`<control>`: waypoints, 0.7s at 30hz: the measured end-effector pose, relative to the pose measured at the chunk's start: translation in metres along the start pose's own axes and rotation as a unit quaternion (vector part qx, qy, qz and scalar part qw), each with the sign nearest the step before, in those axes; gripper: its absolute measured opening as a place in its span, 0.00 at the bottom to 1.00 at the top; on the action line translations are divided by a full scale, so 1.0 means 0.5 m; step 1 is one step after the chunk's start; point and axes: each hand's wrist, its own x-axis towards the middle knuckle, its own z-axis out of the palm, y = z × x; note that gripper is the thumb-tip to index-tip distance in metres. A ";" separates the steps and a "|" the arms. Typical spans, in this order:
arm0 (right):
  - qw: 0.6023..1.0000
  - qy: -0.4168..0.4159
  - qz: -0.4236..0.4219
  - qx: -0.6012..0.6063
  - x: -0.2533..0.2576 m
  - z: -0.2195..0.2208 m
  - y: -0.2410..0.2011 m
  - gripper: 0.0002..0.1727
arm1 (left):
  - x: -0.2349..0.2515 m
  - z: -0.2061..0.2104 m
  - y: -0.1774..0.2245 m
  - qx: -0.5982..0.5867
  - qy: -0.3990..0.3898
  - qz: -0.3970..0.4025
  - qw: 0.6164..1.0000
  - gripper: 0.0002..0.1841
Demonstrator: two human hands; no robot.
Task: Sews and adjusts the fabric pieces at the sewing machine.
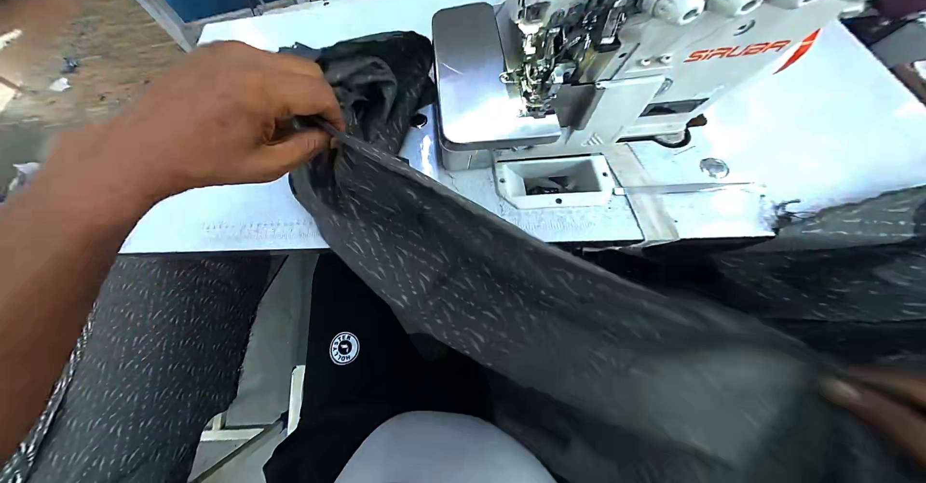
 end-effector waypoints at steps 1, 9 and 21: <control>0.998 -0.026 -0.007 -0.056 0.009 0.012 0.089 0.11 | -0.003 0.015 0.010 -0.025 0.005 0.002 1.000 0.15; 0.942 0.092 -0.298 0.127 0.165 0.275 -0.227 0.30 | 0.099 0.017 0.136 -0.017 -0.055 0.109 0.992 0.18; 0.869 -0.127 -0.235 0.416 0.207 0.229 -0.130 0.12 | 0.125 0.055 0.126 -0.279 -0.014 0.039 0.959 0.09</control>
